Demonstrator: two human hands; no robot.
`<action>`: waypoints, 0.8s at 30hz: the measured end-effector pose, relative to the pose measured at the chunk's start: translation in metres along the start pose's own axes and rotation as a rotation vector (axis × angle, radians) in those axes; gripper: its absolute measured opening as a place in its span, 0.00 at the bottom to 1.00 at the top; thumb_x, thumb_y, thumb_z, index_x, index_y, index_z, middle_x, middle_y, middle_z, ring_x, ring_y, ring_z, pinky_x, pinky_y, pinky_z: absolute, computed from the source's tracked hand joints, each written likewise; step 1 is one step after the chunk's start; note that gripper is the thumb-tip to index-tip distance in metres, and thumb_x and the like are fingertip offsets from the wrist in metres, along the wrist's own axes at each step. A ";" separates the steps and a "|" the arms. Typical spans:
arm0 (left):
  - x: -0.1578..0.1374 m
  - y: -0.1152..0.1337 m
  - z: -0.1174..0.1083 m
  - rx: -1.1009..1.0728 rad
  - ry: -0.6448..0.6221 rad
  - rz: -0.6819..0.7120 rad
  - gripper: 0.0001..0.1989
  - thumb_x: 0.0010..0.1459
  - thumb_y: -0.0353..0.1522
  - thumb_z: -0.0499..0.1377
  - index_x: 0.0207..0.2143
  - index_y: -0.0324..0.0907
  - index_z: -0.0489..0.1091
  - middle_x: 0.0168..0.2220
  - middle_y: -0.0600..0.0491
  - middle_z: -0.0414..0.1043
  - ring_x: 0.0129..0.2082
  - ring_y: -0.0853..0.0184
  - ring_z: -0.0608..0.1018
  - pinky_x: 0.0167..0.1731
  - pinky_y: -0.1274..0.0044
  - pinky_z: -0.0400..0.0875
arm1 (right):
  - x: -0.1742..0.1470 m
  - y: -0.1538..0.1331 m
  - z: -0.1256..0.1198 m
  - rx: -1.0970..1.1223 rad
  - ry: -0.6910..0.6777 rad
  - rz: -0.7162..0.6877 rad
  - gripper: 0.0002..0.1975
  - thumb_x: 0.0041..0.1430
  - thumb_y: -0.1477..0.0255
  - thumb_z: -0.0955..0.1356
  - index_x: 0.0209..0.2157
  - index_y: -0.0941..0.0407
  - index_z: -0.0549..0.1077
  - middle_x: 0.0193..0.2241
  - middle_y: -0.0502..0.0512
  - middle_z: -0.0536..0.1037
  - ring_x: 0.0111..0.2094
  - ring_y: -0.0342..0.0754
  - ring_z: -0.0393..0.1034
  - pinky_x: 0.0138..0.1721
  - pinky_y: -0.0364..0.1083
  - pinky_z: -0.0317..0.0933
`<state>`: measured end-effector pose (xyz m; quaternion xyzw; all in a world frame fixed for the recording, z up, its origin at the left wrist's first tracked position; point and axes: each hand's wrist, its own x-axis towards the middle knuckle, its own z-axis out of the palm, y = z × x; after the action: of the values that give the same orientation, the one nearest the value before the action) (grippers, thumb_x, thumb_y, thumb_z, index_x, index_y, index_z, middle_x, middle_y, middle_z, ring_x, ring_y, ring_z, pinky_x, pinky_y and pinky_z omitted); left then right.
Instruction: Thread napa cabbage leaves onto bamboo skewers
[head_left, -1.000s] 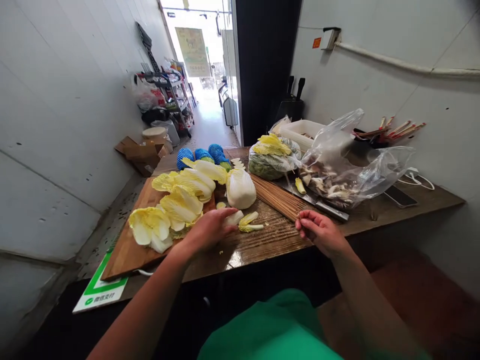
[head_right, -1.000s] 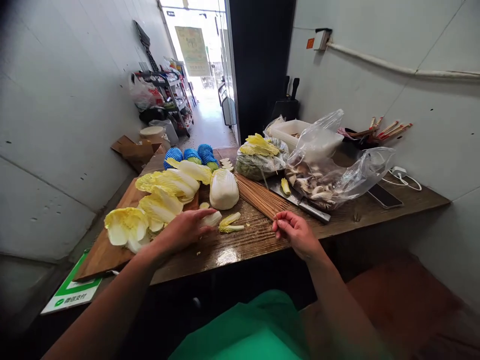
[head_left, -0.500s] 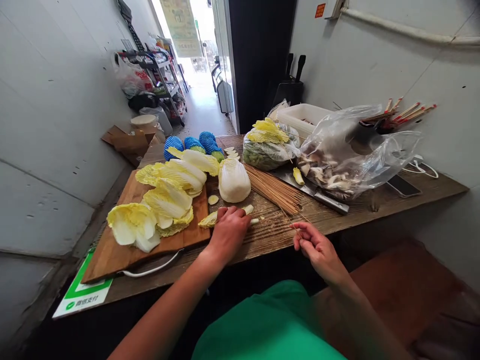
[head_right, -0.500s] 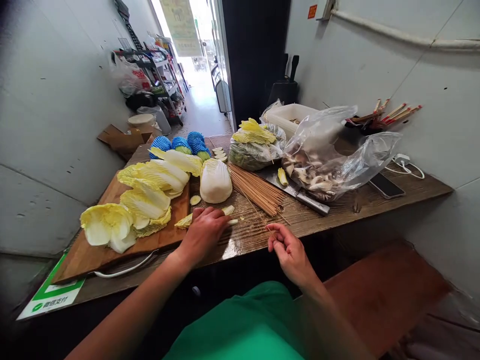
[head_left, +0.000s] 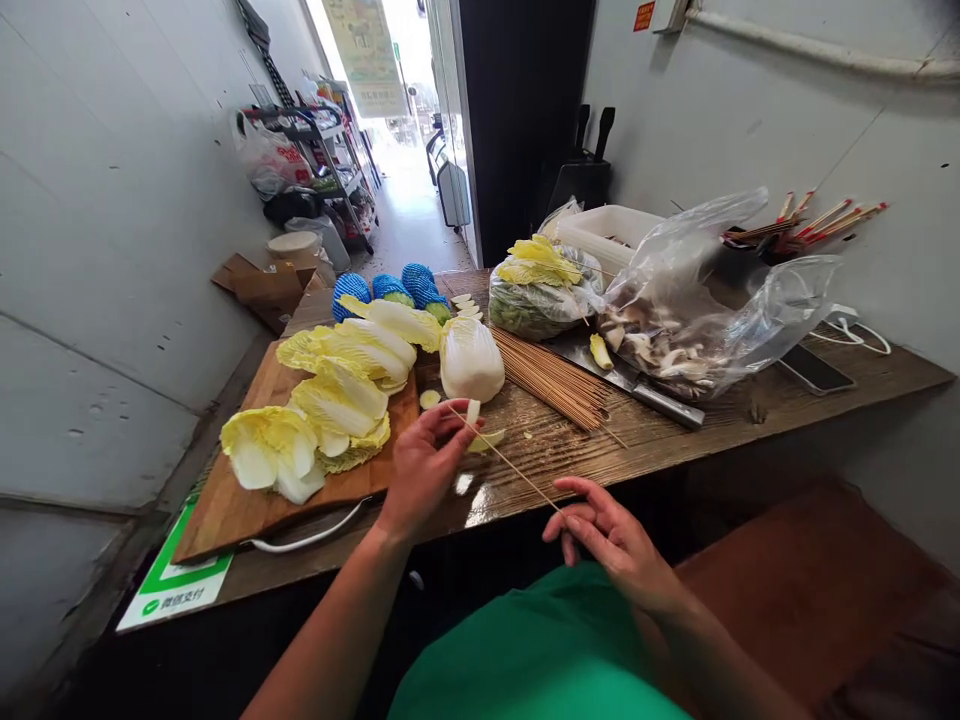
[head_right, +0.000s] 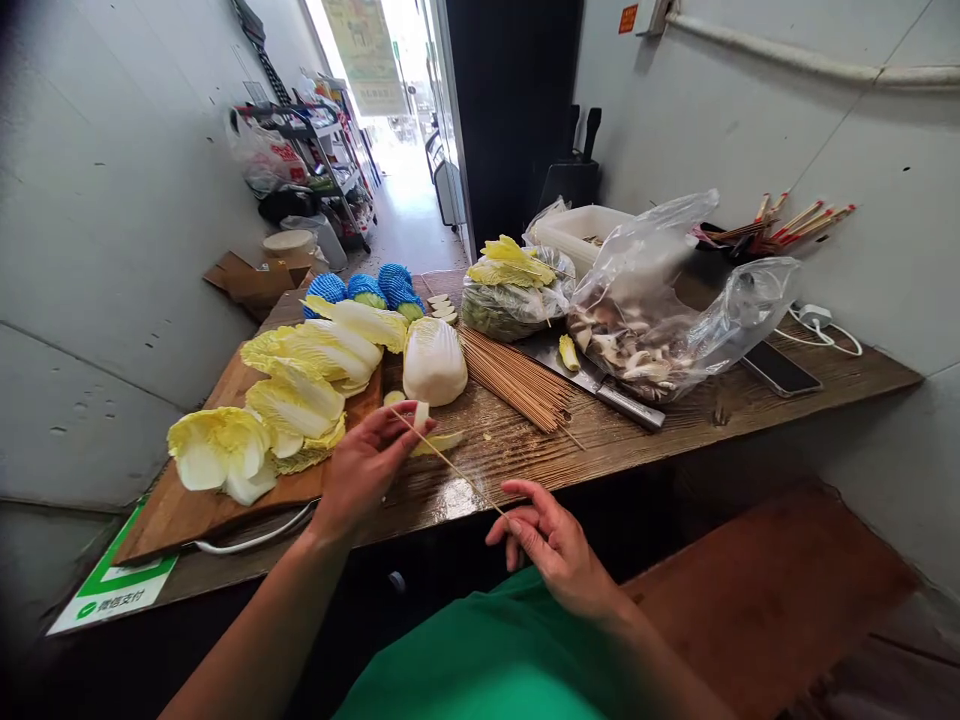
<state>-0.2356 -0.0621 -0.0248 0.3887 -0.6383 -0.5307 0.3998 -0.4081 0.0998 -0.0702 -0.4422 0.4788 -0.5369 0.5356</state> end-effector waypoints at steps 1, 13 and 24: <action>0.003 0.002 -0.002 -0.125 0.032 -0.048 0.17 0.48 0.35 0.64 0.41 0.39 0.70 0.35 0.51 0.75 0.38 0.65 0.76 0.41 0.74 0.68 | 0.001 0.000 0.000 0.000 0.009 -0.011 0.16 0.62 0.65 0.62 0.50 0.53 0.60 0.34 0.55 0.76 0.26 0.43 0.66 0.31 0.46 0.61; 0.016 0.017 -0.010 -0.594 -0.028 -0.290 0.10 0.45 0.29 0.66 0.30 0.37 0.69 0.32 0.53 0.73 0.32 0.72 0.74 0.34 0.80 0.68 | 0.002 0.003 0.006 0.332 0.071 -0.018 0.12 0.61 0.65 0.63 0.46 0.52 0.63 0.31 0.52 0.73 0.21 0.41 0.63 0.26 0.44 0.56; 0.009 0.007 0.008 0.207 -0.069 0.226 0.07 0.52 0.33 0.61 0.35 0.43 0.70 0.34 0.53 0.72 0.37 0.65 0.72 0.45 0.68 0.62 | 0.020 -0.017 0.027 0.575 0.264 -0.156 0.09 0.59 0.68 0.64 0.43 0.49 0.66 0.30 0.49 0.68 0.21 0.39 0.56 0.26 0.44 0.54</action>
<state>-0.2465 -0.0667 -0.0182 0.3352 -0.7427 -0.4268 0.3922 -0.3847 0.0783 -0.0502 -0.2347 0.3377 -0.7422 0.5291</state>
